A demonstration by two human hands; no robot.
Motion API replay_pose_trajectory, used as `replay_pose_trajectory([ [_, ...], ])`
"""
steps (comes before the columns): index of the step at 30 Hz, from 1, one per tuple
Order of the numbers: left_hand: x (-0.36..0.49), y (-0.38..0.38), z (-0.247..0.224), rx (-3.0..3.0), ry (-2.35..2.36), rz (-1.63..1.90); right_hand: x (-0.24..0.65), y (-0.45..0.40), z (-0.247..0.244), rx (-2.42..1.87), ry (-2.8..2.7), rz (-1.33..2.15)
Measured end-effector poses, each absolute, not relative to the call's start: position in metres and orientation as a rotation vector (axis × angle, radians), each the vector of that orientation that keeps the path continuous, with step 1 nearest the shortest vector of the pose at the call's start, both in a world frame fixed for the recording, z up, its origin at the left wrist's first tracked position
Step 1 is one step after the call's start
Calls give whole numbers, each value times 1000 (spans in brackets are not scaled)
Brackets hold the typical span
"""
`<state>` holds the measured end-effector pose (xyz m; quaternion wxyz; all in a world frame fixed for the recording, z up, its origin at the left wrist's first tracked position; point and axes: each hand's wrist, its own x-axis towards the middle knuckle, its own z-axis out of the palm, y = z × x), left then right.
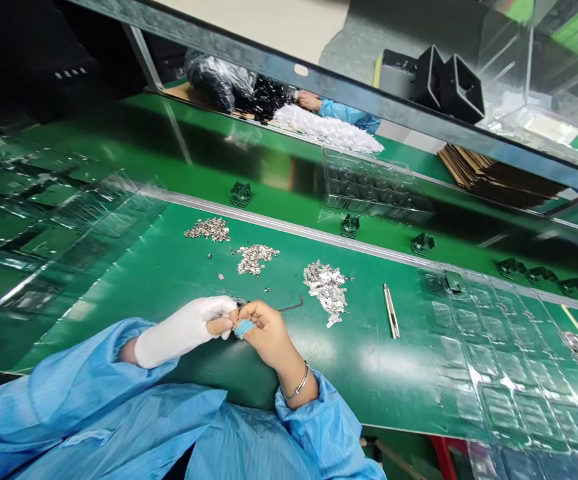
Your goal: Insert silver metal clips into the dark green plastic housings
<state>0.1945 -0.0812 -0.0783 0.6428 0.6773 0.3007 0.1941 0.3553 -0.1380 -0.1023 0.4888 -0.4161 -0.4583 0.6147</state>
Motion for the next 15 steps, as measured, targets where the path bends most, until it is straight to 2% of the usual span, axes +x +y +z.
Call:
replay_pose_trajectory([
  [9, 195, -79, -72, 1766, 738, 419, 359, -142, -100, -1039, -1194, 1452],
  [12, 198, -53, -67, 1878, 713, 389, 364, -140, -102, -1053, -1182, 1353],
  [14, 202, -15, -60, 2145, 878, 337, 366, -137, -104, -1076, -1118, 1274],
  [15, 206, 8, -57, 2313, 1125, 337, 366, -136, -106, -1097, -1098, 1241],
])
